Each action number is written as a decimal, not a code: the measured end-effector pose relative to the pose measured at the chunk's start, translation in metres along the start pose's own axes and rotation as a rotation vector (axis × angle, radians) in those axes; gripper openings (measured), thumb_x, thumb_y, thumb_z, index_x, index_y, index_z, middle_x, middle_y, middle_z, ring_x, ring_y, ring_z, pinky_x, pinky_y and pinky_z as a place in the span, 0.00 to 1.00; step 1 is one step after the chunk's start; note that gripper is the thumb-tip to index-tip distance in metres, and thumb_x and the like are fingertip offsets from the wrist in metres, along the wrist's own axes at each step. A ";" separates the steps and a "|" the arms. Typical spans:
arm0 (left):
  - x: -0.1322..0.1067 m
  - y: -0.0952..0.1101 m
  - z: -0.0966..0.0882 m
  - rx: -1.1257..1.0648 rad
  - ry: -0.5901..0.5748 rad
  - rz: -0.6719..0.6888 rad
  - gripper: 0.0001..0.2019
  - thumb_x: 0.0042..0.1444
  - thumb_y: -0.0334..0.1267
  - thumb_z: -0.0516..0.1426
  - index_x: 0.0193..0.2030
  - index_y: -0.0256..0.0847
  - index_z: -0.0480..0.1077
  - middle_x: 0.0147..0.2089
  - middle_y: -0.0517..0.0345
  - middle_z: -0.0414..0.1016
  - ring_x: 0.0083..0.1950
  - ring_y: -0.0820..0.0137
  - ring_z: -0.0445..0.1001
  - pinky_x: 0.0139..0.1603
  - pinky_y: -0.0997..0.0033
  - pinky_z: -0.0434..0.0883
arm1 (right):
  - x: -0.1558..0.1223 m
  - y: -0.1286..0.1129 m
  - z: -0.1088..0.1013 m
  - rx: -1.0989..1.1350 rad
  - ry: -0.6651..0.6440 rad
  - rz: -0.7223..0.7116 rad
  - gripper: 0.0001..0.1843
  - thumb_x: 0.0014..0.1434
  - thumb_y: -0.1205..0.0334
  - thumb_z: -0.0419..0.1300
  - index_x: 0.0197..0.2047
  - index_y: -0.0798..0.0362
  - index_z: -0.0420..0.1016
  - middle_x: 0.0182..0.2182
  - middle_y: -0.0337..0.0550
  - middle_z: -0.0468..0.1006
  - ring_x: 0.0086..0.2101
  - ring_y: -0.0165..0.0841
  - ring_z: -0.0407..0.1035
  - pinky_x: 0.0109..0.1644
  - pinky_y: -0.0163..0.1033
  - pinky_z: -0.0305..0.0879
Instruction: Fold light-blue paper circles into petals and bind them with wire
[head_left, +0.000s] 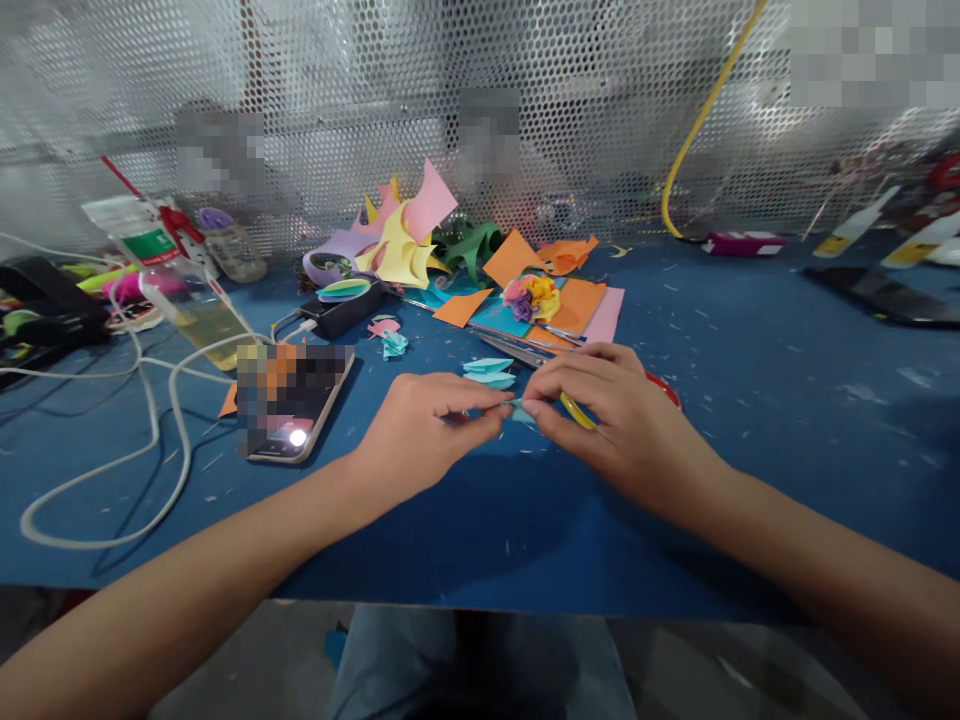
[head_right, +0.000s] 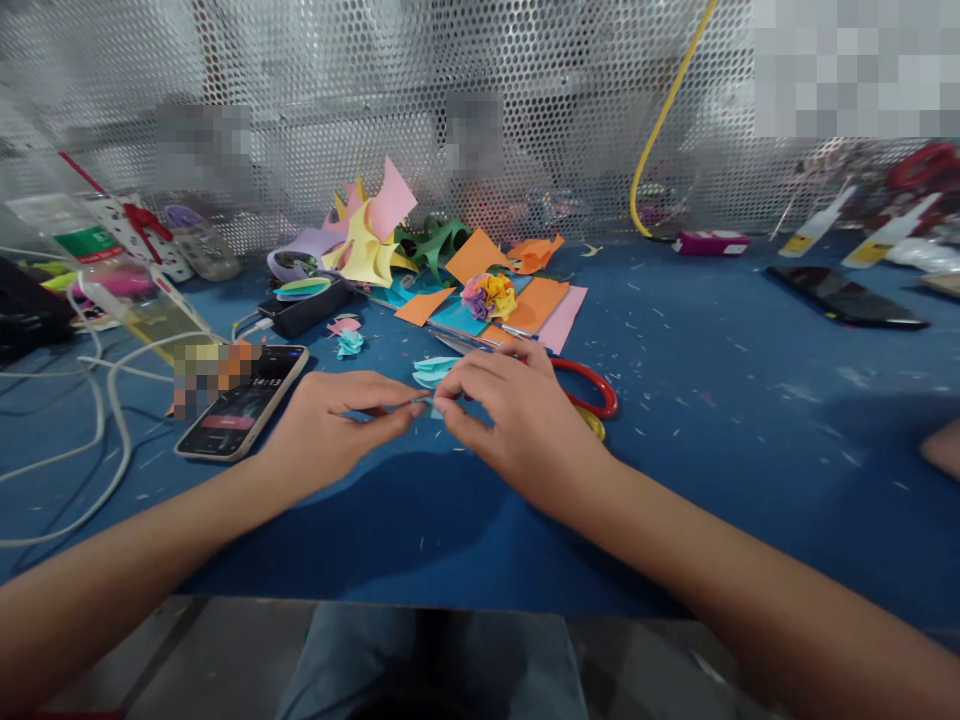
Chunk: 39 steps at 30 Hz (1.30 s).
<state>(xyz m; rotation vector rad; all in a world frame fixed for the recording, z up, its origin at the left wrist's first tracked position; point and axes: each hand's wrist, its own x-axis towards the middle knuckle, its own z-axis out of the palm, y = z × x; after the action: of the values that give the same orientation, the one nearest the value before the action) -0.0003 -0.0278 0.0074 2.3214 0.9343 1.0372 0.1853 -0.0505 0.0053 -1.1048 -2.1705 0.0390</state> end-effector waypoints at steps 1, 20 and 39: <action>0.000 0.000 0.000 -0.001 0.003 -0.004 0.04 0.50 0.33 0.59 0.30 0.39 0.77 0.29 0.59 0.78 0.28 0.76 0.74 0.28 0.81 0.69 | 0.000 -0.001 0.000 0.002 -0.004 -0.005 0.06 0.58 0.65 0.52 0.30 0.51 0.66 0.30 0.37 0.76 0.35 0.32 0.70 0.48 0.44 0.52; 0.000 -0.003 -0.001 0.031 -0.173 -0.050 0.06 0.45 0.35 0.62 0.22 0.38 0.72 0.22 0.61 0.73 0.23 0.77 0.68 0.25 0.79 0.64 | -0.004 -0.007 0.007 0.102 -0.183 -0.055 0.08 0.61 0.65 0.52 0.29 0.50 0.67 0.32 0.34 0.76 0.37 0.30 0.69 0.50 0.43 0.48; 0.000 0.002 -0.004 -0.187 -0.001 -0.074 0.08 0.44 0.40 0.64 0.28 0.38 0.73 0.28 0.58 0.75 0.29 0.74 0.73 0.23 0.81 0.68 | -0.001 0.003 0.001 0.091 0.073 -0.076 0.05 0.54 0.66 0.56 0.36 0.49 0.69 0.37 0.43 0.75 0.42 0.37 0.68 0.48 0.49 0.60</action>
<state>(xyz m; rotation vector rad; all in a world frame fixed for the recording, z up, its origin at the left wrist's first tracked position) -0.0026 -0.0287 0.0111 2.1185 0.8762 1.0454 0.1872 -0.0490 0.0031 -0.9569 -2.1220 0.0617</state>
